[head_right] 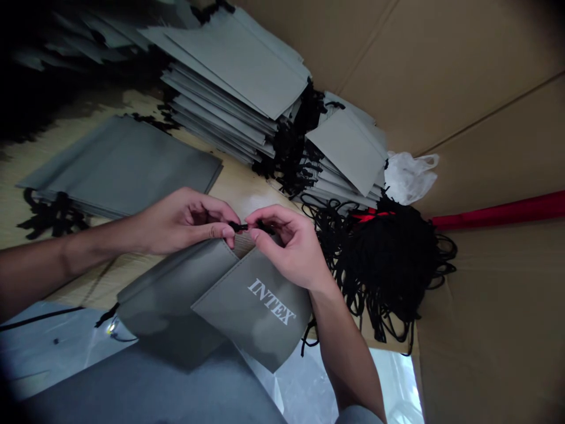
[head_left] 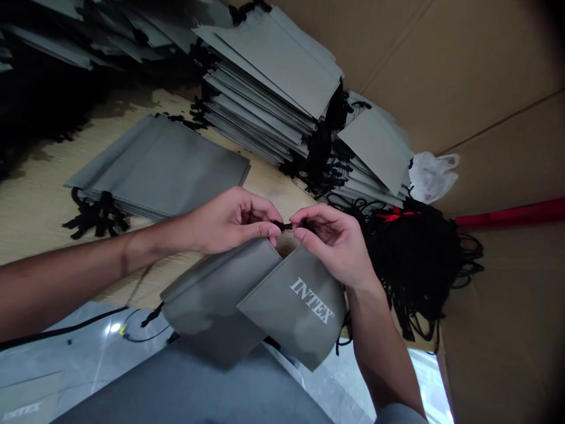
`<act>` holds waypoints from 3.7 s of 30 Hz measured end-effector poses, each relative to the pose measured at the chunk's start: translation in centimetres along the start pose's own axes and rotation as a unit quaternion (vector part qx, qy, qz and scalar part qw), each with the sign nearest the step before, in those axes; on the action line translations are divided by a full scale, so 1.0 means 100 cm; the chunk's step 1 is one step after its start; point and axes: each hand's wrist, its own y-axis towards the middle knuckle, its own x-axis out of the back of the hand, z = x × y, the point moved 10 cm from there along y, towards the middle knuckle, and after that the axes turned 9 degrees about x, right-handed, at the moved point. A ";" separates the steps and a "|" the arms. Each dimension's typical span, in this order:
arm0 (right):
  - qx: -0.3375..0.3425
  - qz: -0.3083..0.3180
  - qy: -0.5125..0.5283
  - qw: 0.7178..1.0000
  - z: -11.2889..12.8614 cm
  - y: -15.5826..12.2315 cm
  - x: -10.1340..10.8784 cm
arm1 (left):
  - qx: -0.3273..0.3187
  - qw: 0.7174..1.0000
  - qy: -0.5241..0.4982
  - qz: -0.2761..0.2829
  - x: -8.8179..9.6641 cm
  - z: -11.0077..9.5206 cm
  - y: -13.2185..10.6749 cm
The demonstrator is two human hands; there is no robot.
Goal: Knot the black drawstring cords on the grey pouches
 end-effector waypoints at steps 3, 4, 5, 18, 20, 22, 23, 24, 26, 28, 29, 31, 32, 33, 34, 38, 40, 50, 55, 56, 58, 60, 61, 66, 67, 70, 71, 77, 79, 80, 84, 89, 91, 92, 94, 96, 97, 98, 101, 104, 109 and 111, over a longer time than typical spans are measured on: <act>0.001 0.000 -0.002 1.000 0.001 0.000 -0.001 | 0.001 1.000 -0.003 0.006 -0.001 0.000 0.001; 0.001 0.001 -0.003 1.000 0.001 0.000 -0.001 | 0.001 1.000 -0.003 0.008 -0.002 0.000 0.002; 0.000 0.003 -0.005 1.000 0.000 0.000 -0.002 | 0.001 1.000 -0.002 0.009 -0.002 0.000 0.002; -0.004 -0.025 -0.034 0.999 -0.001 0.001 0.000 | 0.018 0.999 -0.035 0.012 -0.003 0.009 0.004; 0.000 -0.032 -0.041 0.999 0.000 0.001 0.003 | 0.027 0.999 -0.041 0.008 -0.001 0.011 0.005; 0.002 -0.037 -0.049 0.998 0.001 0.001 0.005 | 0.029 0.999 -0.037 0.000 0.002 0.011 0.006; 0.003 -0.037 -0.053 0.998 0.002 0.001 0.006 | 0.028 0.999 -0.031 -0.003 0.003 0.010 0.006; 0.006 -0.033 -0.054 0.998 0.004 0.001 0.006 | 0.027 0.999 -0.024 -0.007 0.005 0.009 0.006; 0.016 -0.015 -0.051 0.998 0.006 0.001 0.002 | 0.023 1.000 -0.013 -0.010 0.006 0.007 0.006; 0.026 0.008 -0.042 0.999 0.008 0.001 -0.005 | 0.024 1.000 -0.006 -0.002 0.004 0.007 0.005; 0.030 0.020 -0.040 0.999 0.008 0.000 -0.009 | 0.027 1.000 -0.003 0.005 0.002 0.008 0.005; 0.034 0.037 -0.052 0.997 0.006 -0.001 -0.015 | 0.029 0.999 0.003 0.018 -0.002 0.009 0.004; 0.034 0.041 -0.063 0.997 0.005 -0.002 -0.017 | 0.028 0.999 0.006 0.021 -0.003 0.009 0.004; 0.033 0.042 -0.075 0.996 0.004 -0.002 -0.018 | 0.024 0.999 0.010 0.023 -0.004 0.008 0.004; 0.028 0.041 -0.086 0.995 0.003 -0.003 -0.018 | 0.020 0.999 0.014 0.024 -0.005 0.007 0.003; 0.000 0.036 -0.093 0.995 -0.003 -0.005 -0.018 | 0.004 0.999 0.027 0.029 -0.006 0.001 0.002; -0.006 0.036 -0.074 0.997 -0.003 -0.005 -0.019 | 0.001 0.999 0.022 0.039 -0.006 -0.001 0.001; 0.003 0.029 -0.020 0.999 0.002 -0.001 -0.011 | 0.009 0.998 0.003 0.063 0.001 -0.006 0.001; 0.037 0.017 -0.043 0.998 0.010 -0.002 -0.005 | 0.011 0.998 0.016 0.054 0.004 -0.006 0.003; 0.039 0.014 -0.052 0.998 0.010 -0.002 -0.004 | 0.013 0.998 0.017 0.051 0.005 -0.006 0.003; 0.039 0.007 -0.069 0.997 0.010 -0.002 -0.003 | 0.015 0.999 0.021 0.045 0.005 -0.006 0.004; 0.040 0.006 -0.077 0.996 0.011 -0.002 -0.003 | 0.012 0.999 0.025 0.040 0.006 -0.006 0.003; 0.040 0.006 -0.076 0.996 0.011 -0.003 -0.003 | 0.010 0.999 0.026 0.039 0.006 -0.006 0.003; 0.024 0.010 -0.074 0.997 0.008 -0.005 -0.003 | 0.017 0.999 0.020 0.036 0.007 -0.002 0.004; 0.017 0.011 -0.077 0.997 0.007 -0.005 -0.003 | 0.019 0.999 0.020 0.034 0.007 -0.002 0.004; -0.004 0.010 -0.094 0.996 0.002 -0.006 -0.003 | 0.022 0.999 0.023 0.030 0.007 -0.002 0.004; -0.007 0.008 -0.100 0.995 0.001 -0.006 -0.003 | 0.022 0.999 0.025 0.029 0.007 -0.002 0.004; 0.009 -0.009 -0.150 0.989 0.007 -0.004 0.001 | 0.015 0.999 0.025 0.028 0.008 -0.004 0.003; 0.010 -0.017 -0.168 0.986 0.008 -0.003 0.002 | 0.018 0.999 0.017 0.033 0.007 -0.003 0.003; 0.009 -0.020 -0.174 0.985 0.008 -0.003 0.003 | 0.019 0.999 0.014 0.035 0.006 -0.003 0.003; 0.006 -0.022 -0.177 0.984 0.007 -0.004 0.004 | 0.020 0.999 0.007 0.035 0.006 -0.004 0.004; -0.007 -0.029 -0.164 0.986 0.002 -0.004 0.007 | 0.021 0.999 0.008 0.036 0.005 -0.005 0.003; -0.011 -0.032 -0.157 0.987 0.001 -0.004 0.007 | 0.021 0.999 0.006 0.040 0.005 -0.005 0.002; -0.012 -0.032 -0.152 0.988 0.001 -0.004 0.007 | 0.022 0.999 0.003 0.042 0.005 -0.005 0.002; -0.014 -0.033 -0.142 0.989 0.000 -0.004 0.007 | 0.024 0.999 -0.001 0.045 0.005 -0.005 0.001; -0.018 -0.028 -0.132 0.991 0.000 -0.004 0.007 | 0.024 0.999 -0.003 0.044 0.005 -0.005 0.002; -0.018 -0.021 -0.126 0.992 0.001 -0.004 0.006 | 0.024 0.999 -0.004 0.044 0.005 -0.005 0.002; -0.014 -0.012 -0.118 0.993 0.002 -0.004 0.004 | 0.024 0.999 -0.004 0.043 0.005 -0.005 0.002; 0.023 0.031 -0.086 0.995 0.010 -0.003 -0.005 | 0.023 0.999 -0.004 0.044 0.004 -0.003 0.003; 0.062 0.058 -0.080 0.993 0.016 -0.003 -0.015 | 0.018 0.999 -0.003 0.050 0.003 0.000 0.004; 0.078 0.045 -0.132 0.987 0.014 -0.004 -0.021 | 0.001 0.998 0.008 0.065 -0.002 0.000 0.003; 0.073 0.037 -0.146 0.986 0.013 -0.005 -0.020 | -0.004 0.998 0.015 0.062 -0.004 -0.002 0.003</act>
